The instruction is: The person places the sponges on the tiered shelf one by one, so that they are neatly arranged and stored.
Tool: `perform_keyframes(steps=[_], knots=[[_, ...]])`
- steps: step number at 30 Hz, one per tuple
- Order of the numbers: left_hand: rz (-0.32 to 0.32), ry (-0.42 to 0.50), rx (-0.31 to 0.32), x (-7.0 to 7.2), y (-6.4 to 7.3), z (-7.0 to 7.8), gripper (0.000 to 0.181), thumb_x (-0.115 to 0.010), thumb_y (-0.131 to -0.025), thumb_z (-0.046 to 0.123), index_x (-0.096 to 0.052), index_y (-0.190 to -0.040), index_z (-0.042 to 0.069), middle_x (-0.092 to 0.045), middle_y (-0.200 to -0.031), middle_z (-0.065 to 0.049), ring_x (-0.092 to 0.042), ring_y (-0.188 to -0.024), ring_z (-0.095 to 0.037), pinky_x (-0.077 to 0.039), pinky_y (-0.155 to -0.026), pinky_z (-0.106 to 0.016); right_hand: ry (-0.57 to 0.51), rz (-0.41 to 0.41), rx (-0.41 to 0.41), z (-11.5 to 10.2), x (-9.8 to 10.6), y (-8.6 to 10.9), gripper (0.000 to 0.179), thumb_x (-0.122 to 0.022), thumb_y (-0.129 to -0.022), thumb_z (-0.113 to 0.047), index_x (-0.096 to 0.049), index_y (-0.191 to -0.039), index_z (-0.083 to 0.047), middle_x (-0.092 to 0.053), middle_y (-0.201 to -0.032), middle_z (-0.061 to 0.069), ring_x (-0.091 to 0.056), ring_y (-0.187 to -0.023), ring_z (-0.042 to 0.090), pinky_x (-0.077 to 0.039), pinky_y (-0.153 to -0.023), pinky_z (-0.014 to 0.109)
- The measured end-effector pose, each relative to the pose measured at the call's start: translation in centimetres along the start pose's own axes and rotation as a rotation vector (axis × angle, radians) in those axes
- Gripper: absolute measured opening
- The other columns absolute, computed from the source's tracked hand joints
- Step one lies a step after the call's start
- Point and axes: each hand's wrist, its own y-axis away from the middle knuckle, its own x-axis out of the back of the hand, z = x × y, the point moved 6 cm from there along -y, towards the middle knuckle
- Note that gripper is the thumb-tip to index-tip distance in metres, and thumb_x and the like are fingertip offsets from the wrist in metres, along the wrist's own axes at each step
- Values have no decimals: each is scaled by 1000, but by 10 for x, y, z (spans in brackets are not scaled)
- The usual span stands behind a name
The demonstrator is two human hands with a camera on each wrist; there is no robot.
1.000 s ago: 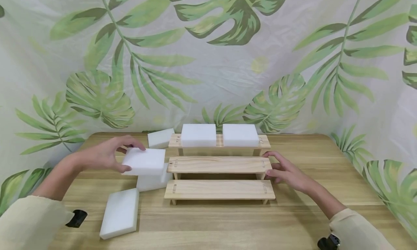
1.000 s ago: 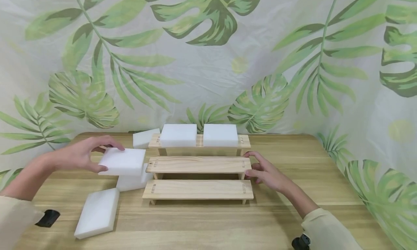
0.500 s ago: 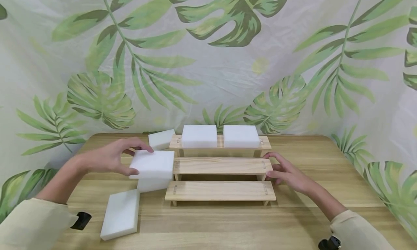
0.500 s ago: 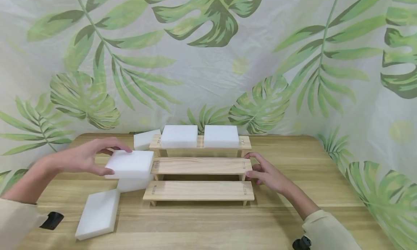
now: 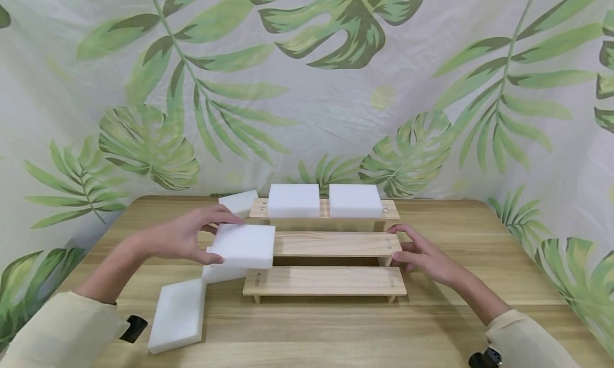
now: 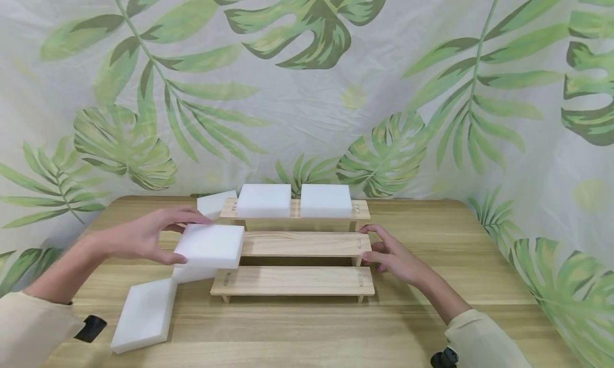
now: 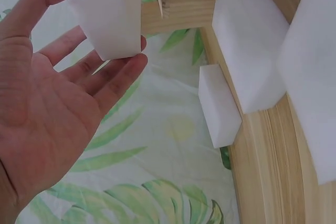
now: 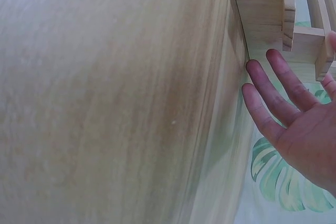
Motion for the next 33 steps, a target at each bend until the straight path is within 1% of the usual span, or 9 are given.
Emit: perform_keyframes(steps=[3,6,10,12,16,21,27,33], knots=[[-7,1,9,-4,-5,3,63,-87,-85,22,-60,-140,4,-59,-124,-1,-57,-110,-11,-54,-98,-44,-2,0,5,-1,0,1,50,-59,-105,-18,-34,-146,-7,-70,-109,19,-67,-102,31,-56,-77,44],[-11,2,32,-7,-11,5,65,-86,-85,24,-60,-141,4,-59,-126,-2,-57,-113,-15,-53,-99,-49,-3,0,5,-2,0,1,50,-59,-105,-18,-34,-146,-6,-70,-109,19,-66,-102,31,-56,-77,44],[-8,7,57,-11,-19,5,67,-86,-85,23,-57,-141,1,-57,-130,-5,-56,-116,-20,-51,-100,-55,-7,1,2,-2,0,1,50,-59,-105,-18,-34,-147,-6,-70,-109,19,-66,-103,32,-56,-77,44],[-3,5,59,-14,-24,5,67,-87,-85,22,-58,-141,0,-57,-130,-6,-56,-116,-21,-51,-100,-56,-6,0,5,-2,0,1,51,-59,-105,-17,-33,-147,-6,-70,-109,20,-66,-103,34,-56,-77,44],[5,-12,41,-19,-34,7,63,-87,-83,19,-62,-137,2,-58,-127,-4,-57,-114,-19,-52,-98,-52,-9,-2,10,-2,0,1,52,-60,-104,-17,-33,-147,-5,-70,-108,20,-66,-104,37,-56,-77,44],[33,-24,3,-25,-46,13,60,-89,-80,18,-64,-132,1,-59,-126,-4,-57,-111,-19,-54,-94,-47,-7,3,1,-2,1,1,51,-60,-105,-18,-34,-147,-6,-70,-109,19,-66,-104,36,-56,-77,43],[36,-1,23,-34,-58,16,57,-88,-79,17,-64,-129,2,-57,-130,-8,-57,-113,-21,-54,-96,-47,-7,2,-3,-2,1,1,50,-59,-105,-19,-34,-147,-7,-70,-110,19,-66,-105,35,-55,-79,45],[48,-18,35,-40,-62,16,56,-87,-77,16,-65,-127,2,-58,-129,-7,-57,-113,-22,-55,-93,-45,-10,-5,-12,-1,0,1,51,-59,-106,-20,-33,-148,-8,-70,-104,17,-67,-106,34,-55,-81,46]])
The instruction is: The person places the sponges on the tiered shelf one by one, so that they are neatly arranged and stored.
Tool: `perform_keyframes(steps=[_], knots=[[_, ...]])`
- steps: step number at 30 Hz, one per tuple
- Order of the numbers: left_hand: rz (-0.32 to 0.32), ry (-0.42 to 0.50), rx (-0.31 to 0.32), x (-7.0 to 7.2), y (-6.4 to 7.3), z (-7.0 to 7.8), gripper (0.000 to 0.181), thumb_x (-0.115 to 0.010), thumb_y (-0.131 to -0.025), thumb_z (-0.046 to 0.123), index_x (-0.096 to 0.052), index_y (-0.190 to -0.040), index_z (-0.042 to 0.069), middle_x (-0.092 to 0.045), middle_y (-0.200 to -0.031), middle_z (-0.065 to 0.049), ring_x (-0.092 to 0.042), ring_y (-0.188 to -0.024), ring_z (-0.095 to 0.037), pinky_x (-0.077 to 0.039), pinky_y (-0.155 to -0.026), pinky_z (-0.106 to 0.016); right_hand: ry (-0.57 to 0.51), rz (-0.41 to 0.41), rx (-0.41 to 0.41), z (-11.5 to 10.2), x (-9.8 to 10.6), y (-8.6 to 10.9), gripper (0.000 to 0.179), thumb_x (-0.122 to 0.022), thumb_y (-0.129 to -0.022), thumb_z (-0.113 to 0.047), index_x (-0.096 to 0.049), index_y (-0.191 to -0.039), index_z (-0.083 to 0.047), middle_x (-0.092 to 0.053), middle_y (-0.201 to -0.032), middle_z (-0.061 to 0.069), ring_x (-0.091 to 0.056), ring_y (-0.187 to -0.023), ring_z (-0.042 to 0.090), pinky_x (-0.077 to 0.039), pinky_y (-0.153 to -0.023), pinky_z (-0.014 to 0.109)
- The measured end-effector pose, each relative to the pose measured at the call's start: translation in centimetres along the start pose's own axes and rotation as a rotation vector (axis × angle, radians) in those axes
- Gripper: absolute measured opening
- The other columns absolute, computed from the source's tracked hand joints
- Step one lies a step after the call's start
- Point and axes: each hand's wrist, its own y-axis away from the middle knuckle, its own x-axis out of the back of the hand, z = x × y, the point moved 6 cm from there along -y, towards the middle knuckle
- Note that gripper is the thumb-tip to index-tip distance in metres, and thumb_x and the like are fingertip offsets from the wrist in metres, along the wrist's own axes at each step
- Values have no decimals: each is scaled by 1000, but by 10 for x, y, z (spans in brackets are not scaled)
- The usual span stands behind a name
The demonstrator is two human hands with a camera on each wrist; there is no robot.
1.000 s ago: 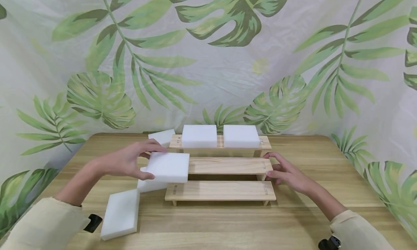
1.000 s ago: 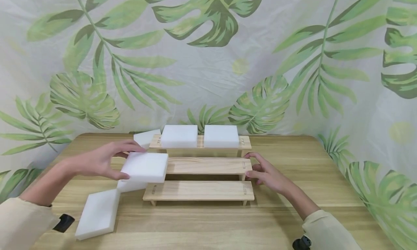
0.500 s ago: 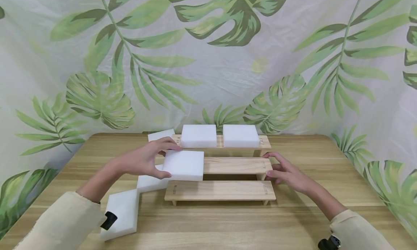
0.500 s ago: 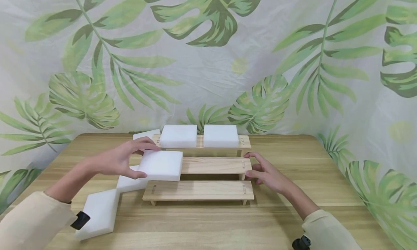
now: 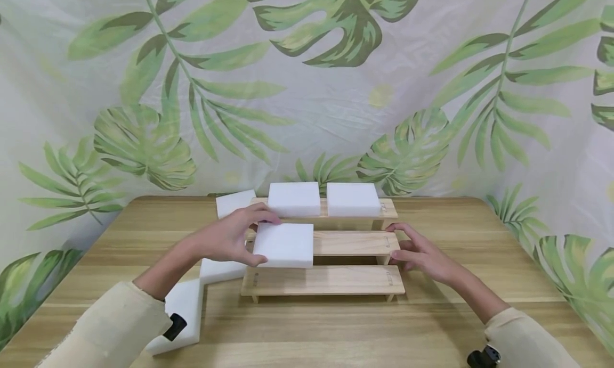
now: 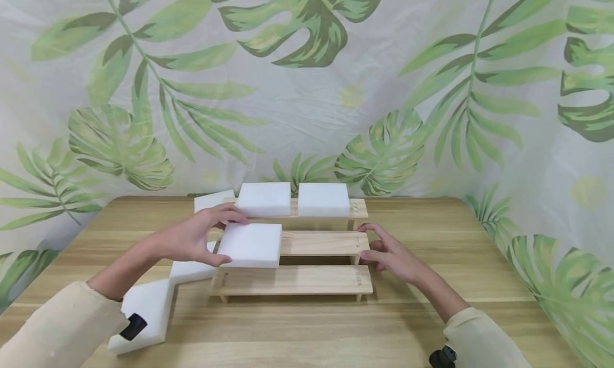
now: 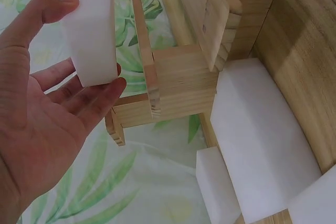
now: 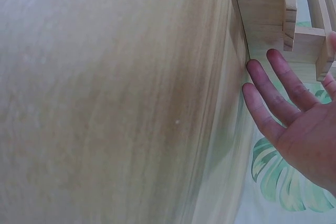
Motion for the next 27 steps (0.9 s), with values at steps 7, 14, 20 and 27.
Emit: perform_keyframes(steps=[7,14,20,27], knots=[[14,-20,7,1,-1,-1,56,-88,-76,17,-65,-125,2,-58,-128,-9,-57,-111,-22,-55,-93,-46,-6,-3,21,-2,0,0,52,-59,-105,-18,-32,-148,-6,-70,-104,17,-66,-105,35,-56,-78,44],[13,-16,13,2,1,-3,57,-87,-77,17,-64,-127,1,-57,-130,-10,-58,-112,-23,-55,-94,-48,-2,-4,8,0,-1,-1,50,-59,-106,-20,-33,-147,-6,-70,-105,18,-66,-105,36,-56,-79,45],[13,-14,-16,0,2,1,59,-87,-77,16,-64,-128,1,-58,-130,-8,-57,-111,-21,-55,-93,-45,-6,-8,21,-1,-1,0,52,-59,-106,-19,-32,-148,-5,-69,-109,20,-66,-105,35,-56,-78,44],[44,-76,4,-7,0,7,62,-87,-75,19,-63,-129,0,-58,-131,-10,-57,-110,-21,-53,-93,-44,14,-1,12,1,-1,-1,50,-58,-106,-21,-33,-147,-6,-70,-108,19,-66,-105,37,-56,-77,44]])
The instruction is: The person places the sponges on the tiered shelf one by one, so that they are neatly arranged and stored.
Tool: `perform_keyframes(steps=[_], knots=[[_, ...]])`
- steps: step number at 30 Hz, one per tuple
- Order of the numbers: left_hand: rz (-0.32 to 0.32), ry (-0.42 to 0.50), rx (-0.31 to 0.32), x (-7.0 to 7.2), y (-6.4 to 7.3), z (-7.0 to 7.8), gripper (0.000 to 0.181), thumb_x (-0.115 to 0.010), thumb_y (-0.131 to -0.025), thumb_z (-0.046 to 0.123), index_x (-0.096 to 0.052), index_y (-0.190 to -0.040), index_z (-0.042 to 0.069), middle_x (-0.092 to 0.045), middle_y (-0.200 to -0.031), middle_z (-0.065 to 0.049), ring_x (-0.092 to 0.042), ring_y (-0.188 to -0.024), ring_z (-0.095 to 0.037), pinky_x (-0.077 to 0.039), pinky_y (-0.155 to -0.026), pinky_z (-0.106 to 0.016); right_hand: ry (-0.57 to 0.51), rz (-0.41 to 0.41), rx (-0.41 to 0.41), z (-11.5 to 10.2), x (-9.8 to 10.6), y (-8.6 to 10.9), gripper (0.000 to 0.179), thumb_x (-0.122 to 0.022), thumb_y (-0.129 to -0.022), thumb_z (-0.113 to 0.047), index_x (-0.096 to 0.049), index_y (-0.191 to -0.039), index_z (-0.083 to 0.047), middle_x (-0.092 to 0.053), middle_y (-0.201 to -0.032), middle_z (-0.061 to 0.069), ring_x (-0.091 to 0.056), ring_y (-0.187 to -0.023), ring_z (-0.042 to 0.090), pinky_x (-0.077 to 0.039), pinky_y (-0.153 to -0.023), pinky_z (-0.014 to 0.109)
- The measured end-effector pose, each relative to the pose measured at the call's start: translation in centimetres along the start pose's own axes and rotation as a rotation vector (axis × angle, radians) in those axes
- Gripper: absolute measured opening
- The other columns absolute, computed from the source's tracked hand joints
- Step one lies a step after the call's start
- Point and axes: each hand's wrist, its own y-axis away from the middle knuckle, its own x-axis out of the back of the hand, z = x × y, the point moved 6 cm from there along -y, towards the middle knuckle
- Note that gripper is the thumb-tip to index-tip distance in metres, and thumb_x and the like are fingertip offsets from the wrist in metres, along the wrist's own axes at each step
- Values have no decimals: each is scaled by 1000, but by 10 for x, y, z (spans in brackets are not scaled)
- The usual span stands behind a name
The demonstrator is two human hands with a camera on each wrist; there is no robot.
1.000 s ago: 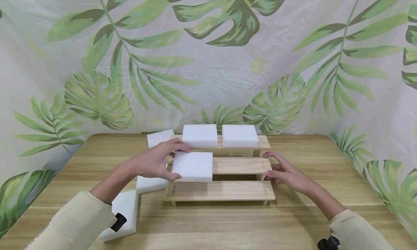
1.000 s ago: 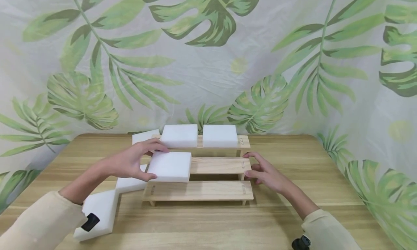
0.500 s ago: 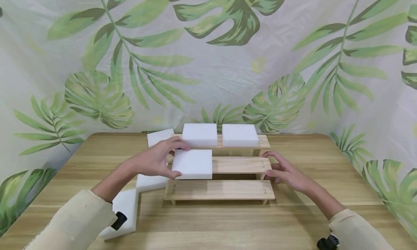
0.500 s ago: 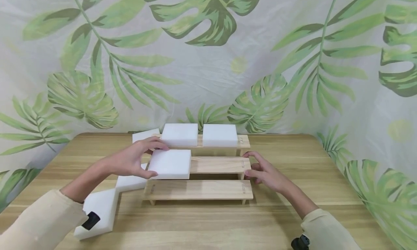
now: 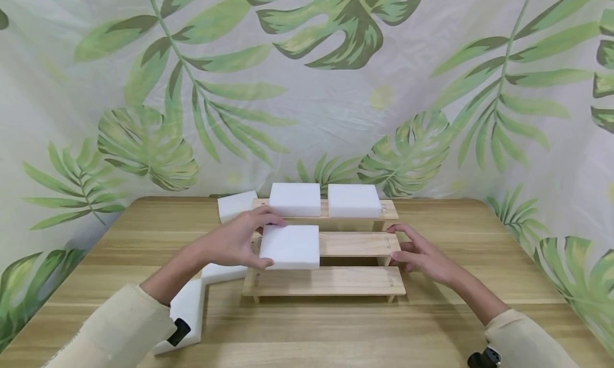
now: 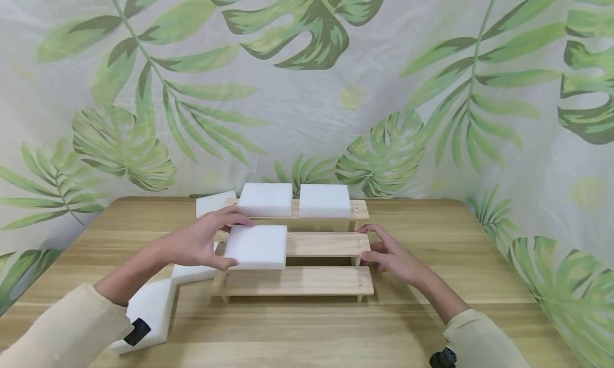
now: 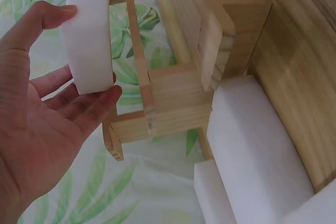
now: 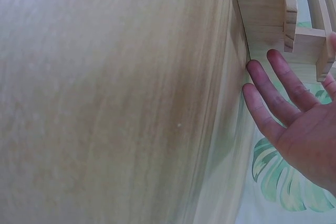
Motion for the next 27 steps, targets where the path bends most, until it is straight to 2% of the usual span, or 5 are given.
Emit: perform_keyframes(steps=[6,11,15,19,27], knots=[[29,-15,-8,-8,-4,10,61,-86,-74,18,-63,-128,0,-58,-132,-10,-58,-104,-20,-53,-91,-45,4,1,9,0,0,0,50,-58,-106,-20,-33,-147,-6,-71,-106,17,-67,-104,33,-56,-77,44],[16,-2,0,-16,-9,14,62,-86,-74,19,-63,-129,1,-57,-132,-9,-58,-103,-20,-54,-90,-45,-6,6,5,0,0,0,48,-59,-106,-20,-34,-145,-8,-71,-107,16,-68,-102,29,-56,-76,43],[1,-2,3,-21,-15,18,63,-86,-75,21,-62,-130,1,-56,-132,-9,-58,-104,-20,-54,-90,-45,-5,1,4,0,-1,0,49,-58,-106,-20,-33,-146,-7,-70,-108,17,-67,-103,32,-56,-77,43],[-8,-14,-20,-24,-20,22,64,-86,-75,21,-62,-131,1,-57,-131,-9,-58,-104,-20,-54,-90,-44,-5,-4,4,0,-1,0,49,-58,-106,-20,-33,-147,-7,-70,-109,19,-67,-104,34,-56,-77,44],[-18,-27,-58,-28,-27,28,67,-85,-77,21,-61,-135,0,-56,-135,-12,-57,-109,-22,-54,-92,-43,-16,-1,12,-1,-1,0,48,-58,-106,-19,-34,-146,-7,-70,-109,19,-67,-102,29,-56,-77,43]])
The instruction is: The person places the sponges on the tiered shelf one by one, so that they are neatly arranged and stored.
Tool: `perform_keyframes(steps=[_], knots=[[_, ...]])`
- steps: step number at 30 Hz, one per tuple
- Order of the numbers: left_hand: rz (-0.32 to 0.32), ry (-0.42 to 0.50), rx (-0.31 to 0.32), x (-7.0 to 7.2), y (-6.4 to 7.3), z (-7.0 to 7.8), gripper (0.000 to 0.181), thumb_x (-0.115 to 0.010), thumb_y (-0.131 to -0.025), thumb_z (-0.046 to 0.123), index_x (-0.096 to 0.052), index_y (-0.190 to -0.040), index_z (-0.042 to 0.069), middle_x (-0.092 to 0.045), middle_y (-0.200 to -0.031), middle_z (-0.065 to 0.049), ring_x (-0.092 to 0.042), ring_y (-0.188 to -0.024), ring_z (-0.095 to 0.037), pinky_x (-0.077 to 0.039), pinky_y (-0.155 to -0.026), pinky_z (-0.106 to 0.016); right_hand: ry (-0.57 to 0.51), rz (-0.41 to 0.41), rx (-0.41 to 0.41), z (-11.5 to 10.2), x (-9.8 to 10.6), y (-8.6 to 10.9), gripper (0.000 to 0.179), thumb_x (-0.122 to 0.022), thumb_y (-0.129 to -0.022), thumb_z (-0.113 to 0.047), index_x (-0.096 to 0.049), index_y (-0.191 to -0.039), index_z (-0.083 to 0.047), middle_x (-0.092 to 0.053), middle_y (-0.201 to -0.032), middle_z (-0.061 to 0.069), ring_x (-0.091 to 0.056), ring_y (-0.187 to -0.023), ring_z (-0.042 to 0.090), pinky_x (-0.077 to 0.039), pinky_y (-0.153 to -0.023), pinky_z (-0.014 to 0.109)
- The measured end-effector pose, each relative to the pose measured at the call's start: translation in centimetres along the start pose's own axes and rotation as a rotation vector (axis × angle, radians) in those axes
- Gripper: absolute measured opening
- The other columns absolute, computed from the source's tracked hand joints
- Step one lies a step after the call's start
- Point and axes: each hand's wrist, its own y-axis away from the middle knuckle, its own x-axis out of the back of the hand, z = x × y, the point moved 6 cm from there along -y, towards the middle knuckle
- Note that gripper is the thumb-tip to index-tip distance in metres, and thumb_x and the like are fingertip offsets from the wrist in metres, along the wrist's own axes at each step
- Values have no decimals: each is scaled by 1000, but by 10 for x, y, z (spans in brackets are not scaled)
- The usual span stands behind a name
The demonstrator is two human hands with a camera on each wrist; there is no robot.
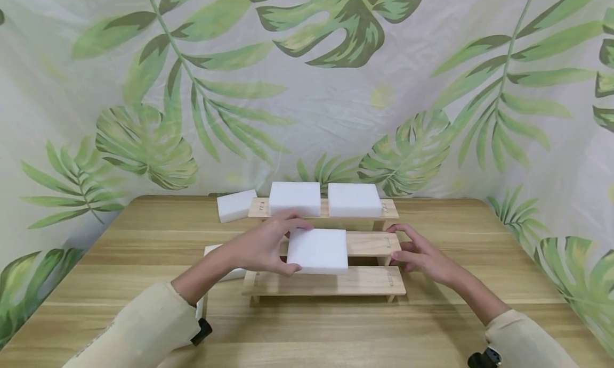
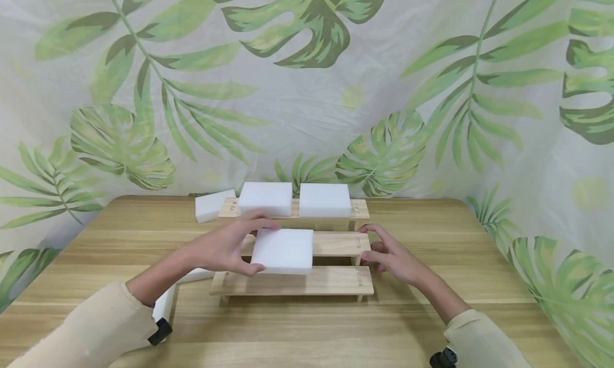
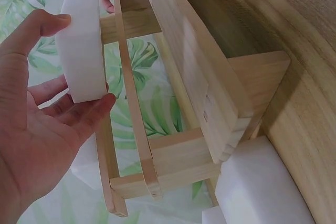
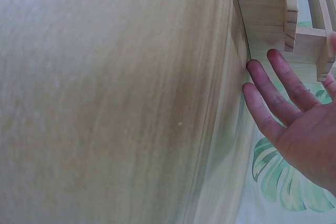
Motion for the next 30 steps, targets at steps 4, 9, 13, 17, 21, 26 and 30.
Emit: perform_keyframes(steps=[4,9,13,17,21,26,30], knots=[[-1,6,-8,-2,-2,3,71,-85,-77,21,-58,-139,-1,-54,-138,-16,-57,-112,-24,-55,-93,-41,-4,0,-5,0,0,0,49,-58,-106,-19,-34,-146,-7,-70,-107,18,-67,-103,30,-56,-77,42],[27,26,-35,-3,-5,6,68,-86,-77,19,-59,-137,4,-55,-139,-14,-56,-116,-25,-53,-95,-45,-8,0,-5,1,0,0,48,-57,-106,-18,-33,-146,-7,-69,-106,19,-67,-102,31,-57,-78,43],[46,27,-52,-4,-8,8,62,-87,-76,19,-61,-131,7,-58,-136,-10,-57,-117,-25,-53,-96,-46,-8,3,-10,0,0,0,49,-57,-106,-18,-33,-146,-7,-70,-106,20,-67,-102,32,-57,-78,44],[47,12,-42,-7,-10,8,61,-87,-78,21,-61,-131,8,-58,-136,-9,-57,-118,-24,-52,-97,-44,-7,2,-7,0,1,0,50,-57,-106,-18,-32,-147,-6,-70,-105,20,-67,-103,33,-57,-77,44],[59,18,-32,-9,-12,8,59,-86,-79,21,-61,-131,8,-57,-137,-9,-57,-119,-24,-52,-98,-44,-16,-3,8,-2,1,0,52,-57,-106,-16,-30,-148,-4,-70,-103,20,-67,-104,35,-57,-77,44],[72,15,-18,-13,-16,10,54,-86,-80,20,-63,-127,8,-56,-138,-13,-57,-116,-26,-52,-96,-42,-27,-2,9,-3,1,1,52,-58,-105,-15,-30,-148,-3,-70,-102,20,-67,-104,35,-58,-77,43],[83,-1,-22,-17,-20,12,48,-86,-81,20,-65,-122,7,-59,-130,-11,-57,-110,-24,-52,-91,-36,-21,-4,5,-3,1,1,53,-58,-105,-15,-30,-148,-2,-70,-102,19,-67,-103,35,-58,-78,43]])
